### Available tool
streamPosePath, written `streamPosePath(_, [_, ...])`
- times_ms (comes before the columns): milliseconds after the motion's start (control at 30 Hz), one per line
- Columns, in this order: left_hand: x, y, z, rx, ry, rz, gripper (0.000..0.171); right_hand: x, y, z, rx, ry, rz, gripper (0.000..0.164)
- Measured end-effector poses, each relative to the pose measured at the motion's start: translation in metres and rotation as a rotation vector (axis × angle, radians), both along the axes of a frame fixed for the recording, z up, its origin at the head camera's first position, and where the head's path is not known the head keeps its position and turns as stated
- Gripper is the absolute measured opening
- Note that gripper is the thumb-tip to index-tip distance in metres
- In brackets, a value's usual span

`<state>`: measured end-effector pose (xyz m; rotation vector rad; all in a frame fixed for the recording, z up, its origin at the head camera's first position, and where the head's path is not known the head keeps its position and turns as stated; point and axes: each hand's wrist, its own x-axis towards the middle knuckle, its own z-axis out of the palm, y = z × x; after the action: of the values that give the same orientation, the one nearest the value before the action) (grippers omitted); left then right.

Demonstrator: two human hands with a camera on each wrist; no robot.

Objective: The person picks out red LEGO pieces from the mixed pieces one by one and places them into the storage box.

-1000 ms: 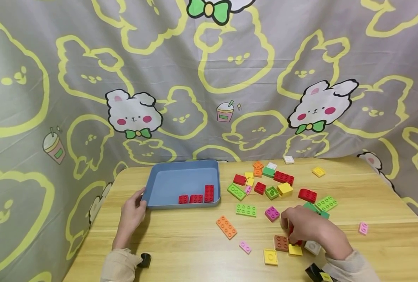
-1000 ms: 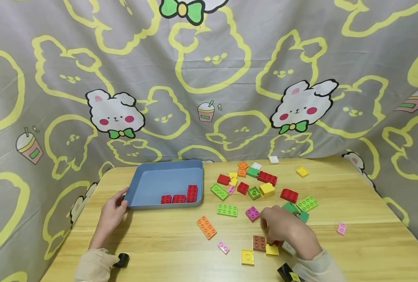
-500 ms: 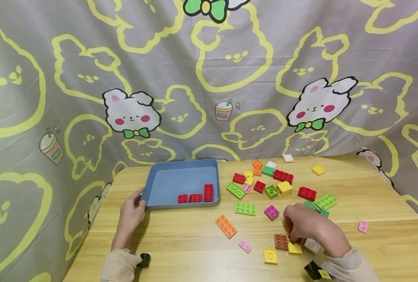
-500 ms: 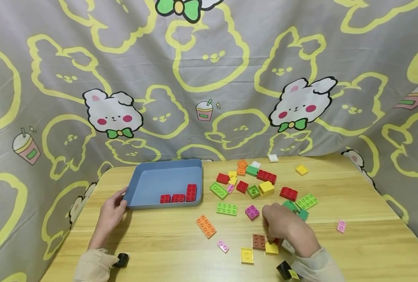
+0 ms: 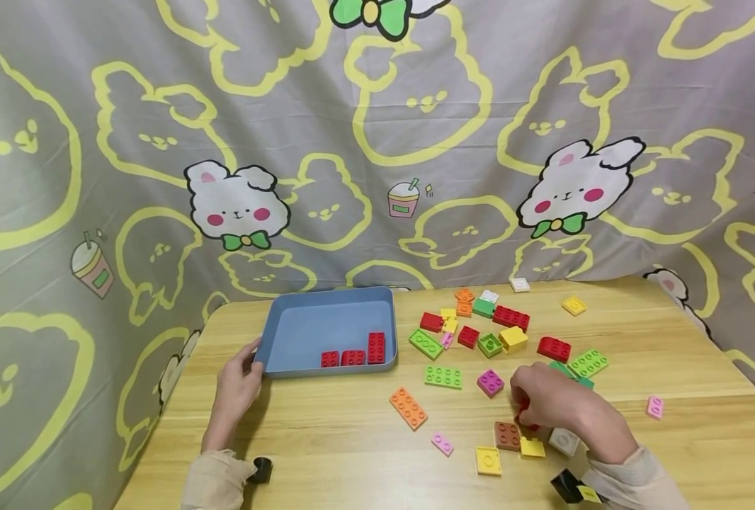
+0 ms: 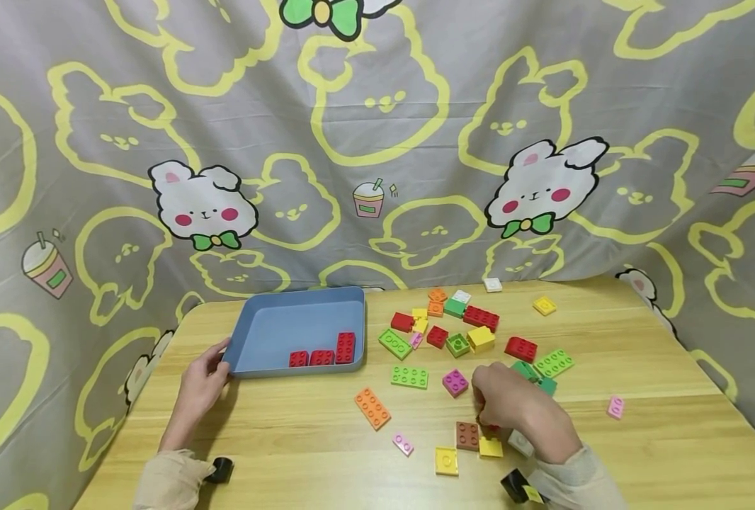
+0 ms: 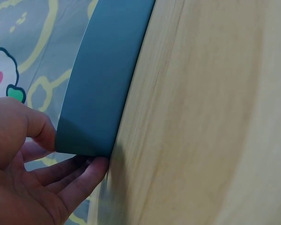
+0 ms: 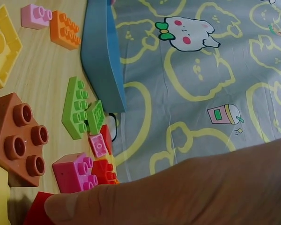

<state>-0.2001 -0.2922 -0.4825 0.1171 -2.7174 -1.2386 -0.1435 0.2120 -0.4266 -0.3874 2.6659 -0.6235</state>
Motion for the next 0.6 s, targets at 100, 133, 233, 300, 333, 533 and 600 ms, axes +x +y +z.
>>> streamPosePath(100, [-0.0004, -0.0003, 0.0, 0.002, 0.0, -0.001, 0.051, -0.0012, 0.0013, 0.0007, 0.006, 0.031, 0.024, 0.023])
streamPosePath(133, [-0.0004, -0.0003, -0.0001, 0.001, -0.001, -0.001, 0.051, -0.0015, 0.0015, 0.0007, 0.006, 0.038, 0.027, 0.023])
streamPosePath(233, [-0.0011, -0.0002, -0.0008, 0.001, -0.001, 0.001, 0.051, -0.0021, 0.0023, -0.0002, 0.004, 0.06, 0.03, 0.022])
streamPosePath(300, [-0.0015, 0.0001, -0.0011, -0.003, 0.003, 0.004, 0.051, -0.0025, 0.0029, -0.0009, -0.002, 0.081, 0.041, 0.022])
streamPosePath(333, [-0.0016, 0.0002, -0.0013, -0.004, 0.004, 0.005, 0.051, -0.0026, 0.0031, -0.0011, -0.01, 0.087, 0.044, 0.022])
streamPosePath(533, [-0.002, 0.0002, -0.0018, -0.002, 0.01, 0.011, 0.051, -0.0046, 0.005, -0.0019, -0.047, 0.143, 0.094, 0.02])
streamPosePath(600, [-0.0019, 0.0001, -0.0017, -0.003, 0.008, 0.01, 0.051, -0.0049, 0.0051, -0.0018, -0.057, 0.163, 0.105, 0.019])
